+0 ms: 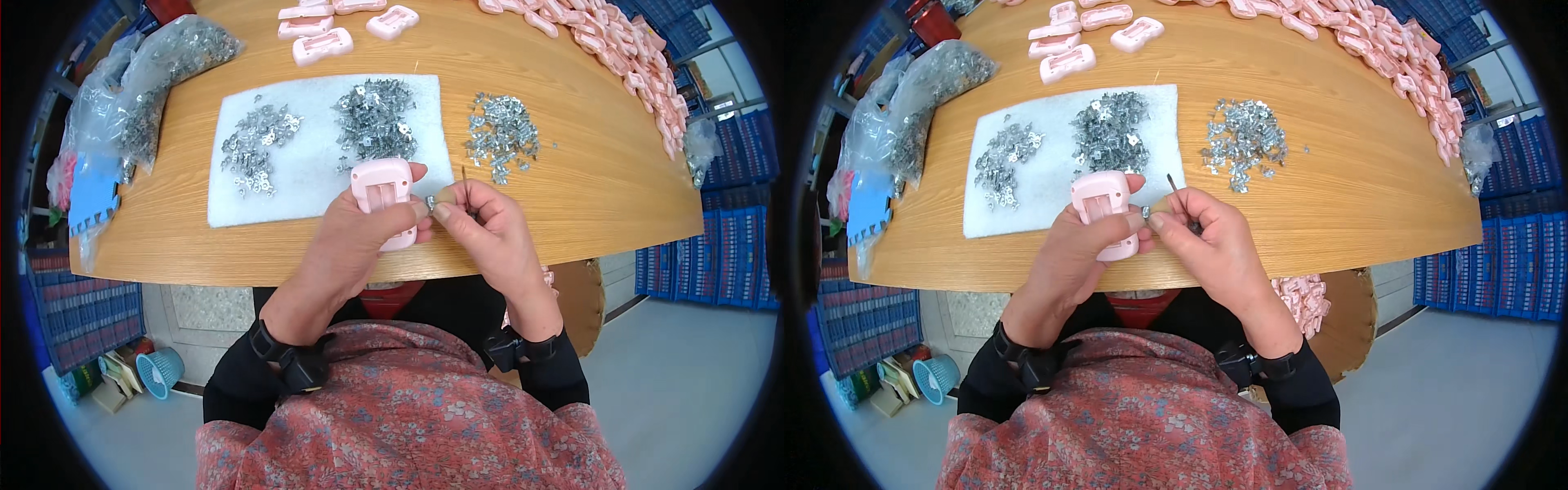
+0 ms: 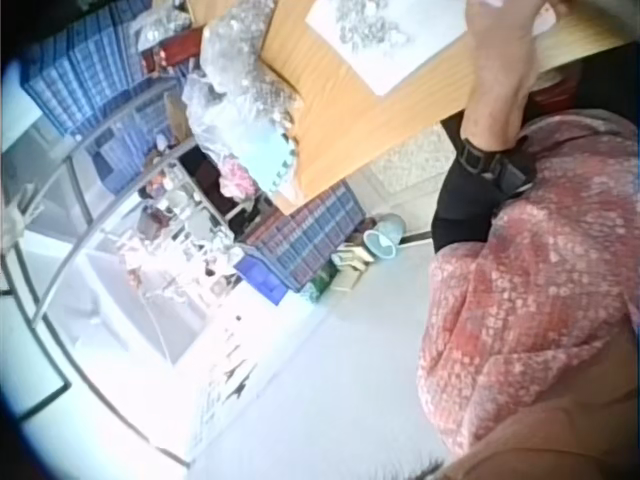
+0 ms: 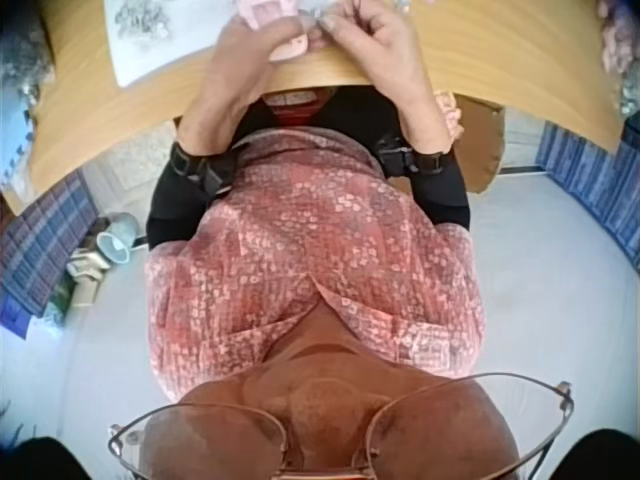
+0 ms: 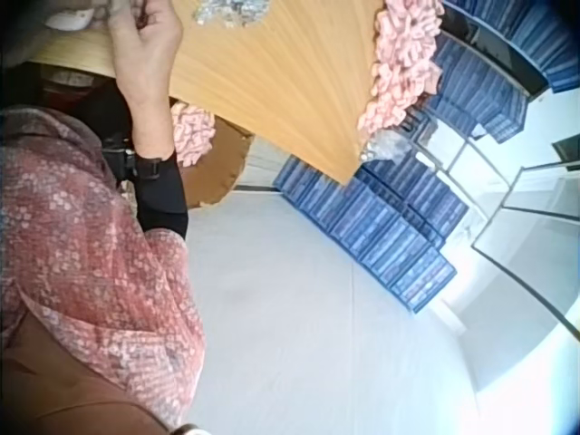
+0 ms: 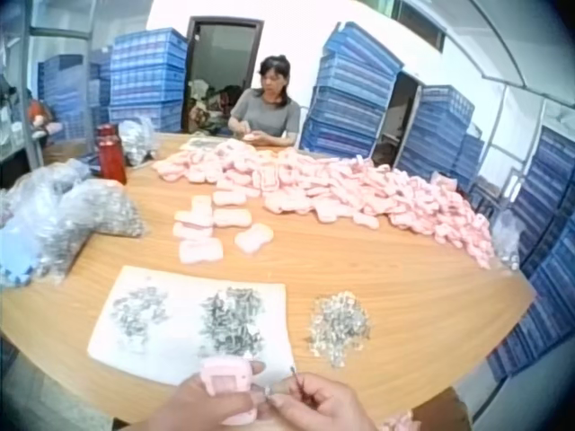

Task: The person assembles pink plastic hair clips by inserting small metal components into them using a small tool. They pick up a clip, insert the metal piece, and place the finished clip on the table, repeating this process for multiple units.

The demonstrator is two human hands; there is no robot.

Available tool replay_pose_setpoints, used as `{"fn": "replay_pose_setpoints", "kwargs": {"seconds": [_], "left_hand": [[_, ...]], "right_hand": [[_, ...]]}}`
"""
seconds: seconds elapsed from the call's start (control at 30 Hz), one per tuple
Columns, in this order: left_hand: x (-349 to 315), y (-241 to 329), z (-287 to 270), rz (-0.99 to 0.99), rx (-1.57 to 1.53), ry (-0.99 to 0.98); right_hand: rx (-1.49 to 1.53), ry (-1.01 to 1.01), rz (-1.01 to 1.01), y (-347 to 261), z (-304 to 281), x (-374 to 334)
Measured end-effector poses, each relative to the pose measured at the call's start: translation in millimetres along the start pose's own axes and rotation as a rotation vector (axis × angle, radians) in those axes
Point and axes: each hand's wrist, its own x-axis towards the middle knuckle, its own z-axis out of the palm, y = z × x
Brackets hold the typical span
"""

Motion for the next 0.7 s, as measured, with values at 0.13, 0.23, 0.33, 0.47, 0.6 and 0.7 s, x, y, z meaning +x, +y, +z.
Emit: {"fn": "replay_pose_setpoints", "kwargs": {"seconds": [0.13,0.23,0.33,0.47,0.6,0.7], "left_hand": [[-1,1,-1,-0.096,-0.137,-0.032],[-1,4,-6,-0.139,-0.238,-0.128],[-5,5,-1,-0.203,-0.192,-0.07],[-9,5,1,-0.233,-0.141,-0.047],[-10,5,1,-0.242,-0.116,-0.034],[-9,2,-3,-0.268,-0.094,-0.057]], "right_hand": [[-0.07,0.057,-0.141,3,-7,1],[-0.328,0.072,-0.334,-10,-5,5],[-0.514,0.045,-0.492,-15,1,12],[-0.657,-0.021,-0.573,-15,3,18],[-0.777,-0.025,-0.588,-13,4,19],[-0.805,-0.003,-0.589,-11,7,17]]}}
